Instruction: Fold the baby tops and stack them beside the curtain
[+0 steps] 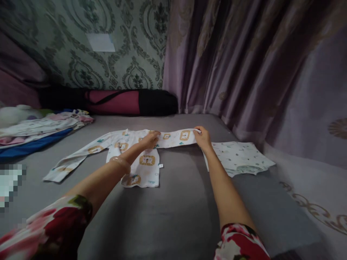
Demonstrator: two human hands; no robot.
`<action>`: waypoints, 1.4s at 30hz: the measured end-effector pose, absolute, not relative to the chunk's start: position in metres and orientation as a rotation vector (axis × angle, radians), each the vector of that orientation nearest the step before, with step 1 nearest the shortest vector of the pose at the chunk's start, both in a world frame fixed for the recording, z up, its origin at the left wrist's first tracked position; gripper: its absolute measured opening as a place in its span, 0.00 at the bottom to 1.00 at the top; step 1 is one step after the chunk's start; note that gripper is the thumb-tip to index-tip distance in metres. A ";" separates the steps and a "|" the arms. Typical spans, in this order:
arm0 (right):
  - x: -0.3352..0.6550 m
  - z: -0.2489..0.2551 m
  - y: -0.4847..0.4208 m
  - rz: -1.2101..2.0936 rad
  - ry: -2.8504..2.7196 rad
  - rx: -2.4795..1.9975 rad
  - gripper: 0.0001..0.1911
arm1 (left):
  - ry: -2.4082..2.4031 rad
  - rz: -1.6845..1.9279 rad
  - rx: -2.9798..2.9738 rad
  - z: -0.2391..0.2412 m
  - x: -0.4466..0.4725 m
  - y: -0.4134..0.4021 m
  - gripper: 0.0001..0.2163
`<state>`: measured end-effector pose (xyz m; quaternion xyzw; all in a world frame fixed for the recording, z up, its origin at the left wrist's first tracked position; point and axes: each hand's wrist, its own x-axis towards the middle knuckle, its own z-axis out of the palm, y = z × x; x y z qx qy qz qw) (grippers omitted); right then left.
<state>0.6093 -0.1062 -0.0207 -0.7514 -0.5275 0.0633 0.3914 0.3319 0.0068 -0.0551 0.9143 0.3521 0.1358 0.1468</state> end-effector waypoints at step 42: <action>0.477 -0.029 -0.062 -0.137 -1.990 -2.401 0.26 | 2.058 0.097 1.711 -0.023 -0.021 -0.047 0.26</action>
